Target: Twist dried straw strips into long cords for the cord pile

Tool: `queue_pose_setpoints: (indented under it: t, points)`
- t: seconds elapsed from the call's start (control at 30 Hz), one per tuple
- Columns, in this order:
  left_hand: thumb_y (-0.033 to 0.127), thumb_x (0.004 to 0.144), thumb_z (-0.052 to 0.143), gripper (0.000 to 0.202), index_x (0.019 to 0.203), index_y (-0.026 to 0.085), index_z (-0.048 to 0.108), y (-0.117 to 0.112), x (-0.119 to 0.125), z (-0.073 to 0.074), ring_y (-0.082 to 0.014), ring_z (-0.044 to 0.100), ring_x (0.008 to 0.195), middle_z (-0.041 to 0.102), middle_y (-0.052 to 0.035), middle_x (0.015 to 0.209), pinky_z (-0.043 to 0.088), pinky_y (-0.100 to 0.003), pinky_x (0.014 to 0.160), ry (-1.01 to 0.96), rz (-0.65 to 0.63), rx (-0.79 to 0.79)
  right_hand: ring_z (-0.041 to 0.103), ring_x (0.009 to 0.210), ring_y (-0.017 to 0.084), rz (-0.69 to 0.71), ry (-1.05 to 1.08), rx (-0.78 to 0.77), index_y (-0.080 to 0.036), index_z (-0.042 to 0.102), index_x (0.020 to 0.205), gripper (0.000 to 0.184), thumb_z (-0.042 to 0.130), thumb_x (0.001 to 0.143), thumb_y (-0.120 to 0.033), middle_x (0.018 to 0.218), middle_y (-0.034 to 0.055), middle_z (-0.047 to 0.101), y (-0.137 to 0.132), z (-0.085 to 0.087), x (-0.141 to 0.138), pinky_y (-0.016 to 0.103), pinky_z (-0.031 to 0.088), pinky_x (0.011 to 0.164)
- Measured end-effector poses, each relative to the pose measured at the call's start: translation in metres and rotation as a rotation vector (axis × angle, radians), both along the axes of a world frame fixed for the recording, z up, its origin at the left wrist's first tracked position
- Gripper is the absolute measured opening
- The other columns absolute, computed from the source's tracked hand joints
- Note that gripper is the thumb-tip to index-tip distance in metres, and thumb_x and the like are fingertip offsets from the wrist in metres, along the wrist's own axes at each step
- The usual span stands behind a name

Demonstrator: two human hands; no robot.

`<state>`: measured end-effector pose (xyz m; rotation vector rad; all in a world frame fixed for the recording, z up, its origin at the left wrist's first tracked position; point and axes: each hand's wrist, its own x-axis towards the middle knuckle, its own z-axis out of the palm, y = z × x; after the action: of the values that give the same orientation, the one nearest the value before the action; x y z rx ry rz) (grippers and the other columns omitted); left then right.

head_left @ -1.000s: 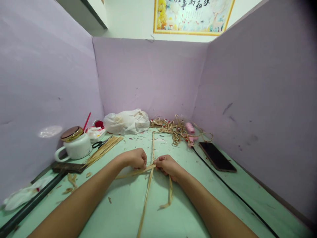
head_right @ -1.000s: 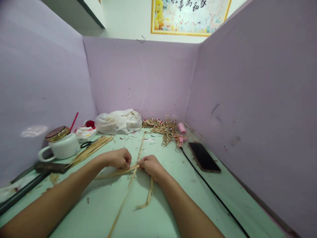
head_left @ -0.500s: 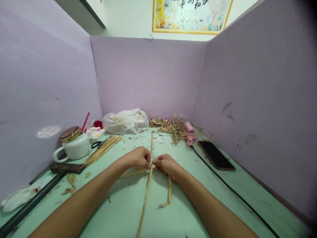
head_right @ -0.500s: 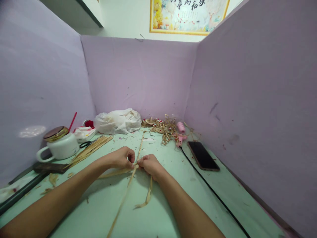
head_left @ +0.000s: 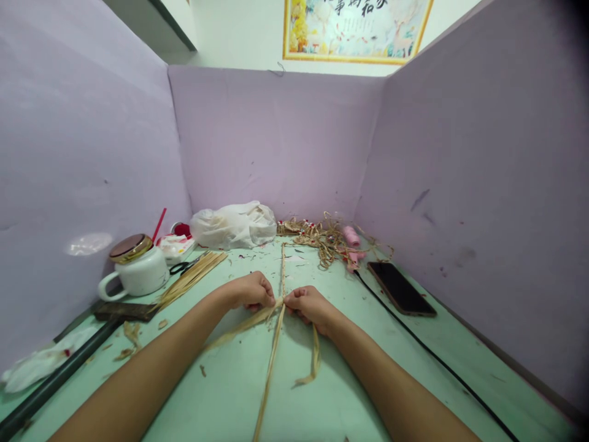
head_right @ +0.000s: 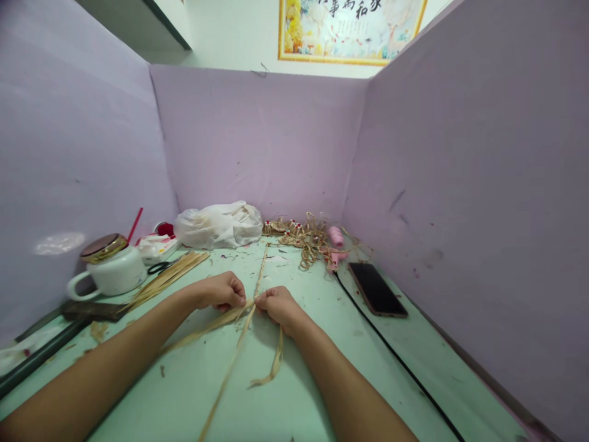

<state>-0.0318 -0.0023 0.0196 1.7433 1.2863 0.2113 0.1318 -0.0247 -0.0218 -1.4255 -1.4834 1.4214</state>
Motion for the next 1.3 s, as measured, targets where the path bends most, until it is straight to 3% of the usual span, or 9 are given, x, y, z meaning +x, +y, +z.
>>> queue_pose_setpoints:
  t: [0.33,0.5,0.73,0.87,1.0,1.13,1.23,1.3]
  points:
    - [0.029,0.051,0.061,0.019,0.062,0.013,0.061,0.001,0.001,-0.006,-0.0065,0.038,0.038,0.045,0.0040,0.042,0.022,-0.019,0.037,-0.039,-0.006,-0.001,0.021,0.034,0.004,-0.010,-0.003,-0.007,-0.015,0.049,0.052,0.015,0.051,0.066,-0.019,0.038,-0.0065,0.034,0.000,0.001,-0.001,0.022,0.012,0.035]
    - [0.032,0.053,0.060,0.020,0.055,0.012,0.059,0.000,0.005,-0.010,-0.0061,0.037,0.037,0.050,0.0012,0.046,0.023,-0.019,0.036,-0.017,0.011,0.027,0.021,0.033,0.004,-0.005,-0.012,-0.004,-0.015,0.048,0.051,0.016,0.051,0.067,-0.018,0.036,-0.0070,0.032,0.000,0.001,-0.001,0.022,0.012,0.035]
    - [0.019,0.050,0.056,0.011,0.044,0.014,0.048,-0.001,0.017,-0.017,-0.0057,0.031,0.034,0.040,0.0039,0.037,0.019,-0.021,0.036,-0.074,0.142,0.034,0.022,0.034,0.004,-0.011,-0.016,0.019,-0.014,0.050,0.052,0.014,0.051,0.066,-0.015,0.038,-0.0066,0.036,0.000,-0.001,-0.002,0.021,0.013,0.037]
    - [0.023,0.052,0.057,0.018,0.043,0.016,0.043,0.001,0.021,-0.020,-0.0053,0.024,0.032,0.032,0.0048,0.032,0.012,-0.021,0.036,-0.040,0.257,-0.151,0.026,0.036,0.004,-0.029,-0.025,0.055,-0.013,0.052,0.054,0.011,0.050,0.065,-0.012,0.041,-0.0053,0.043,0.000,0.000,-0.004,0.021,0.015,0.038]
    - [0.028,0.056,0.059,0.020,0.047,0.015,0.047,-0.001,0.024,-0.019,-0.0037,0.021,0.030,0.033,0.0044,0.033,0.009,-0.019,0.036,-0.040,0.250,-0.304,0.024,0.034,0.003,-0.040,0.031,-0.005,-0.013,0.053,0.056,0.008,0.048,0.062,-0.011,0.042,-0.0049,0.045,-0.002,0.002,-0.002,0.021,0.013,0.036]
    - [0.025,0.053,0.063,0.019,0.047,0.014,0.049,-0.007,0.027,-0.016,-0.0048,0.027,0.031,0.038,0.0033,0.033,0.016,-0.020,0.035,-0.040,0.272,-0.129,0.019,0.033,0.003,-0.030,0.078,-0.075,-0.014,0.050,0.055,0.004,0.051,0.059,-0.013,0.037,-0.0074,0.037,0.000,0.003,0.001,0.020,0.010,0.036]
    - [0.026,0.051,0.066,0.021,0.048,0.015,0.049,-0.009,0.029,-0.017,-0.0058,0.030,0.031,0.038,0.0045,0.033,0.018,-0.020,0.035,-0.025,0.297,-0.002,0.019,0.033,0.002,-0.005,0.126,-0.100,-0.014,0.050,0.056,0.003,0.052,0.057,-0.013,0.039,-0.0063,0.040,0.002,0.003,0.004,0.019,0.008,0.036]
    - [0.026,0.052,0.066,0.020,0.052,0.015,0.049,-0.010,0.030,-0.018,-0.0060,0.032,0.031,0.043,0.0041,0.036,0.018,-0.020,0.034,-0.063,0.292,-0.007,0.021,0.033,0.002,0.006,0.156,-0.106,-0.013,0.050,0.056,0.002,0.052,0.056,-0.012,0.040,-0.0051,0.043,0.003,0.002,0.005,0.019,0.009,0.036]
